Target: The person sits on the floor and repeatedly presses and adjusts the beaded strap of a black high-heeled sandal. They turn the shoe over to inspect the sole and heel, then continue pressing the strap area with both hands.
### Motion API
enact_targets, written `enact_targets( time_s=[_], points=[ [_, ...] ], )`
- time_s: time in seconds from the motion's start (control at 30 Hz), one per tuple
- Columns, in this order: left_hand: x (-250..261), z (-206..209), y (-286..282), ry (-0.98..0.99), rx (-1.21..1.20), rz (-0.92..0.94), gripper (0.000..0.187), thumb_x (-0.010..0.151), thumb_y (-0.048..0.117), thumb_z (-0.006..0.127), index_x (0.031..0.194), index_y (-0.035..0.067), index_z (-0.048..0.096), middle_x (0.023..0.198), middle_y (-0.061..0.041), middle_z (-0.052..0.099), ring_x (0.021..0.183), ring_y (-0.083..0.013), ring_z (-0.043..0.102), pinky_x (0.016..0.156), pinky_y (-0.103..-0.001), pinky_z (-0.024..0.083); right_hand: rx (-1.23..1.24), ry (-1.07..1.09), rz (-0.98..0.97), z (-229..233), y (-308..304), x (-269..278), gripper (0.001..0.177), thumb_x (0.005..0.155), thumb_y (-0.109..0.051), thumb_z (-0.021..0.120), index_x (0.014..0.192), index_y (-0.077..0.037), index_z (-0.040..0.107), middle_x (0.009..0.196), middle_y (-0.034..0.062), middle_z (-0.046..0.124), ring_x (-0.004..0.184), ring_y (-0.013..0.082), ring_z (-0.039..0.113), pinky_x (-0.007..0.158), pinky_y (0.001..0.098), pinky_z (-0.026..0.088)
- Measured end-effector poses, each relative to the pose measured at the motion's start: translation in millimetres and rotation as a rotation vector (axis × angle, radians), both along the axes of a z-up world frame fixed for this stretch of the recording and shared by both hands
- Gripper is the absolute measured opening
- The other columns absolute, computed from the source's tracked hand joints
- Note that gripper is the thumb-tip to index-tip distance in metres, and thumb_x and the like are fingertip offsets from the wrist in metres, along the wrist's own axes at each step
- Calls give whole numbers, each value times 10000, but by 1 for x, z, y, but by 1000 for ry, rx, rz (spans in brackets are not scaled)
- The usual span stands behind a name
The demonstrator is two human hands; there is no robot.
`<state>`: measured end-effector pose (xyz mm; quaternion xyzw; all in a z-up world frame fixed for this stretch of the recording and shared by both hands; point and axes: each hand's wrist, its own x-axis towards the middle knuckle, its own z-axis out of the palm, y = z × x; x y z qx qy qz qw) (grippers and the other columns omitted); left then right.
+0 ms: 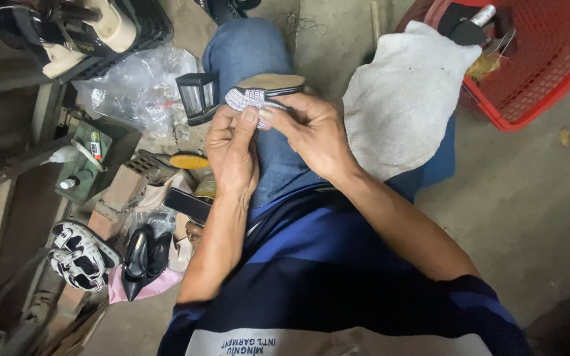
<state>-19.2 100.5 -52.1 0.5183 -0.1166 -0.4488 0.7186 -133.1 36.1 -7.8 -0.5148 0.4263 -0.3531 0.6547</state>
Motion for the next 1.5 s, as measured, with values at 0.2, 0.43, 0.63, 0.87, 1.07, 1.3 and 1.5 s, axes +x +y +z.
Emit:
enact_targets(
  time_s=[0.2, 0.43, 0.63, 0.87, 1.07, 1.3, 1.5],
  points=[
    [-6, 3, -2, -17, -19, 16, 115, 961, 87, 733, 963, -5, 664, 766, -148, 718, 787, -170, 730, 795, -297, 611, -3, -21, 17, -14, -3, -1, 98, 988, -81, 723, 1066, -30, 752, 760, 110, 748, 724, 107, 713, 659, 264, 617],
    [-7, 10, -5, 70, -50, 23, 86, 955, 61, 726, 952, -18, 693, 831, -196, 743, 828, -229, 770, 838, -354, 641, -64, 20, 89, 14, -14, -4, 143, 1006, -111, 721, 1093, 2, 718, 800, 129, 748, 780, 127, 707, 745, 307, 633],
    [-7, 13, -3, 102, -53, 26, 144, 982, 97, 701, 899, -20, 693, 845, -195, 739, 861, -238, 764, 852, -379, 645, -29, 55, 86, 7, -14, -6, 164, 998, -141, 739, 1104, -15, 738, 801, 126, 756, 780, 131, 713, 718, 299, 624],
    [-14, 51, -12, 304, 83, 88, 163, 955, 153, 735, 918, -5, 751, 855, -146, 759, 826, -229, 780, 803, -338, 675, 14, 67, 53, 8, -5, -12, 247, 1005, -173, 735, 1187, -11, 697, 820, 168, 733, 735, 143, 691, 661, 247, 617],
    [-12, 46, -10, 244, 88, 55, 182, 936, 147, 756, 872, -23, 735, 823, -153, 747, 819, -216, 777, 807, -339, 681, 9, 43, 111, 2, -4, -16, 286, 981, -134, 764, 1218, 8, 691, 799, 170, 706, 701, 139, 684, 602, 237, 607],
    [-5, 28, -5, 63, 146, 95, 227, 954, 217, 741, 840, 23, 713, 700, -103, 654, 681, -136, 682, 655, -257, 649, -24, -70, 101, -16, 0, -7, 260, 931, -55, 795, 1170, 19, 724, 773, 197, 717, 642, 174, 732, 529, 258, 597],
    [-2, 57, -14, 116, 152, 174, 205, 932, 188, 761, 865, -5, 748, 796, -135, 724, 768, -197, 750, 734, -296, 664, -275, 108, 120, 1, -3, -7, 252, 975, -79, 750, 1194, 37, 706, 742, 197, 668, 565, 214, 707, 456, 318, 569]
  ],
)
